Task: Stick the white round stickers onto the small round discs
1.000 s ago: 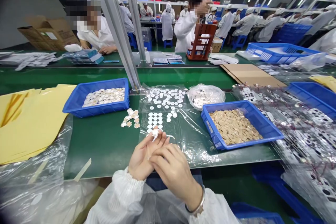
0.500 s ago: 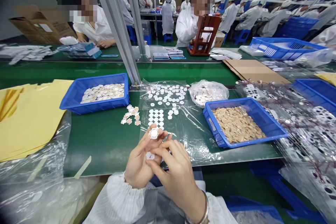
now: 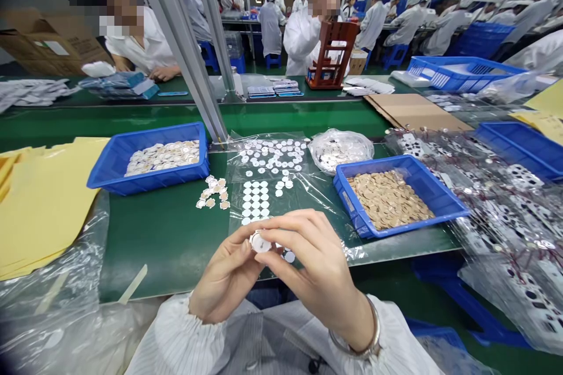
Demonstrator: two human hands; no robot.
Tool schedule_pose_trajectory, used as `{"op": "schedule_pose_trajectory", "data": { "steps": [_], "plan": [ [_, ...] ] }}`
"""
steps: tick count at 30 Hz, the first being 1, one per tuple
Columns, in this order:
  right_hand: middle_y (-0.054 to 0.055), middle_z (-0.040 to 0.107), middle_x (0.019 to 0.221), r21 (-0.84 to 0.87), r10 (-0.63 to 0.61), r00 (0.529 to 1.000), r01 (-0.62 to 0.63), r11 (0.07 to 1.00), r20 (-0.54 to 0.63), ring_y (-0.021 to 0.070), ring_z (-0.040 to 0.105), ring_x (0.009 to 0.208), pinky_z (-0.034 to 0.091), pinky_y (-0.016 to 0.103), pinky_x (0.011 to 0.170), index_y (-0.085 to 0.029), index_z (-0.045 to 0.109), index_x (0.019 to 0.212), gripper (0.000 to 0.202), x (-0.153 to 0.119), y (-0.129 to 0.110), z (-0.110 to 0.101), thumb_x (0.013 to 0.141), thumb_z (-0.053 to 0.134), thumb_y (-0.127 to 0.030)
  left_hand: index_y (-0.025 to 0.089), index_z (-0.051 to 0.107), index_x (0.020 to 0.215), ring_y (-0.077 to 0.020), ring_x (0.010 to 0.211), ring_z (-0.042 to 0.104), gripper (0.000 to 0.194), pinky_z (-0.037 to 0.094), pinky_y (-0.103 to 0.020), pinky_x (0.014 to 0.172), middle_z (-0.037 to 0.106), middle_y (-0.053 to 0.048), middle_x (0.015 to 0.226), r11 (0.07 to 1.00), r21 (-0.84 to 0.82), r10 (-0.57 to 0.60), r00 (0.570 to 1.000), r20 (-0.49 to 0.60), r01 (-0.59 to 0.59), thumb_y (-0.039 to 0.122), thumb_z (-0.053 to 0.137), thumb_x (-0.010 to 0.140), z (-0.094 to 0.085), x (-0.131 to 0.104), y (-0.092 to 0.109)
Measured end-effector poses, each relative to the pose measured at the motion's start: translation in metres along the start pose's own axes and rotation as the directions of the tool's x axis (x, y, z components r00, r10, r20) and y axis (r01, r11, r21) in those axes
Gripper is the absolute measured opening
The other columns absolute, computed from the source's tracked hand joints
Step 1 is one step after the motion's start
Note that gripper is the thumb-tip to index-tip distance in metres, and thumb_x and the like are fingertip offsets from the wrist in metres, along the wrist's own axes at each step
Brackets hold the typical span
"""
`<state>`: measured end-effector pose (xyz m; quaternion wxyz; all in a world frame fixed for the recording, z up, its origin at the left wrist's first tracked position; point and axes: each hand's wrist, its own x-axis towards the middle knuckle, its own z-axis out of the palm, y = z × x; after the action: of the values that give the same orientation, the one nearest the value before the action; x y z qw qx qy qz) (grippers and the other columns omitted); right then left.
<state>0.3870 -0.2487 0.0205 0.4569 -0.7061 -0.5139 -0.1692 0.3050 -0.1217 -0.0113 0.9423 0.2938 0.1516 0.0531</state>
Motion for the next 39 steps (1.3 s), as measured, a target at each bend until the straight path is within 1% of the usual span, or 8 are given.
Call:
{"op": "schedule_pose_trajectory", "data": {
  "steps": [11,16,21,25,29,31,34,39],
  "plan": [
    [0.005,0.07,0.101,-0.02,-0.013,0.999,0.013,1.0,0.043,0.0196,0.061,0.094,0.053,0.038,0.078,-0.022,0.064,0.103,0.018,0.0001,0.0,-0.0025,0.086,0.065,-0.016,0.019,0.077,0.092,-0.0148,0.088,0.064,0.028,0.049,-0.025,0.084,0.075,-0.003,0.095,0.999,0.034,0.0,1.0,0.029,-0.001,0.025,0.082,0.065,0.0012,-0.0011,0.0023],
    [0.006,0.07,0.098,-0.012,-0.033,0.999,0.033,0.999,0.031,0.0199,0.06,0.093,0.053,0.038,0.076,-0.02,0.064,0.1,0.017,0.0025,-0.0018,-0.0029,0.084,0.066,-0.012,0.021,0.076,0.093,-0.0136,0.089,0.065,0.026,0.049,-0.025,0.085,0.075,-0.002,0.096,0.998,0.059,0.0,0.998,0.062,-0.004,0.027,0.08,0.069,0.0017,-0.0016,0.0032],
    [0.007,0.069,0.099,-0.021,-0.035,0.998,0.036,0.999,0.046,0.0197,0.059,0.093,0.052,0.037,0.077,-0.018,0.064,0.099,0.018,0.0031,-0.0022,-0.003,0.083,0.067,-0.011,0.022,0.076,0.093,-0.0096,0.085,0.065,0.021,0.049,-0.019,0.081,0.076,0.001,0.091,0.999,0.025,0.021,0.996,0.089,-0.023,0.024,0.078,0.072,0.0033,-0.0026,0.0035],
    [0.007,0.069,0.1,-0.062,-0.041,0.998,0.044,0.997,0.054,0.0204,0.059,0.094,0.051,0.038,0.078,-0.018,0.063,0.1,0.018,0.0024,-0.0007,-0.0013,0.083,0.066,-0.011,0.02,0.076,0.095,-0.0108,0.089,0.065,0.022,0.049,-0.019,0.083,0.075,-0.001,0.095,0.999,0.03,0.026,0.996,0.084,-0.029,0.024,0.076,0.073,0.0028,-0.0028,0.0033],
    [0.008,0.067,0.104,-0.053,-0.011,0.997,0.015,0.998,0.076,0.0207,0.059,0.097,0.05,0.038,0.08,-0.017,0.06,0.105,0.023,0.0014,0.0016,0.003,0.083,0.068,-0.017,0.018,0.074,0.1,-0.0117,0.084,0.066,0.024,0.05,-0.023,0.084,0.075,-0.003,0.088,1.0,0.016,0.003,0.996,0.093,-0.005,0.025,0.073,0.077,0.0013,-0.0017,0.0034],
    [0.008,0.065,0.105,-0.031,0.013,0.997,-0.011,0.999,0.071,0.0205,0.058,0.098,0.05,0.038,0.08,-0.017,0.059,0.106,0.025,0.0009,0.0024,0.0052,0.083,0.068,-0.019,0.016,0.074,0.099,-0.0102,0.079,0.065,0.023,0.05,-0.02,0.081,0.074,-0.002,0.08,1.0,-0.004,-0.008,0.994,0.105,0.008,0.024,0.072,0.078,0.0018,-0.0012,0.0037],
    [0.008,0.065,0.106,-0.015,0.041,0.997,-0.04,0.999,0.06,0.0202,0.058,0.099,0.05,0.038,0.081,-0.018,0.06,0.104,0.021,0.0004,0.0029,0.0067,0.084,0.067,-0.019,0.015,0.074,0.098,-0.0096,0.079,0.065,0.022,0.049,-0.017,0.078,0.073,-0.002,0.08,1.0,-0.014,-0.016,0.995,0.101,0.017,0.023,0.071,0.079,0.0035,-0.0008,0.0044],
    [0.008,0.066,0.104,-0.024,0.049,0.997,-0.048,0.999,0.053,0.0198,0.058,0.098,0.05,0.037,0.08,-0.018,0.061,0.102,0.019,-0.0007,0.004,0.0063,0.083,0.067,-0.017,0.015,0.074,0.1,-0.011,0.081,0.064,0.021,0.049,-0.019,0.08,0.073,-0.004,0.084,0.995,0.093,0.022,0.997,0.074,-0.029,0.024,0.066,0.082,0.0063,-0.0022,0.0075]
  ]
}}
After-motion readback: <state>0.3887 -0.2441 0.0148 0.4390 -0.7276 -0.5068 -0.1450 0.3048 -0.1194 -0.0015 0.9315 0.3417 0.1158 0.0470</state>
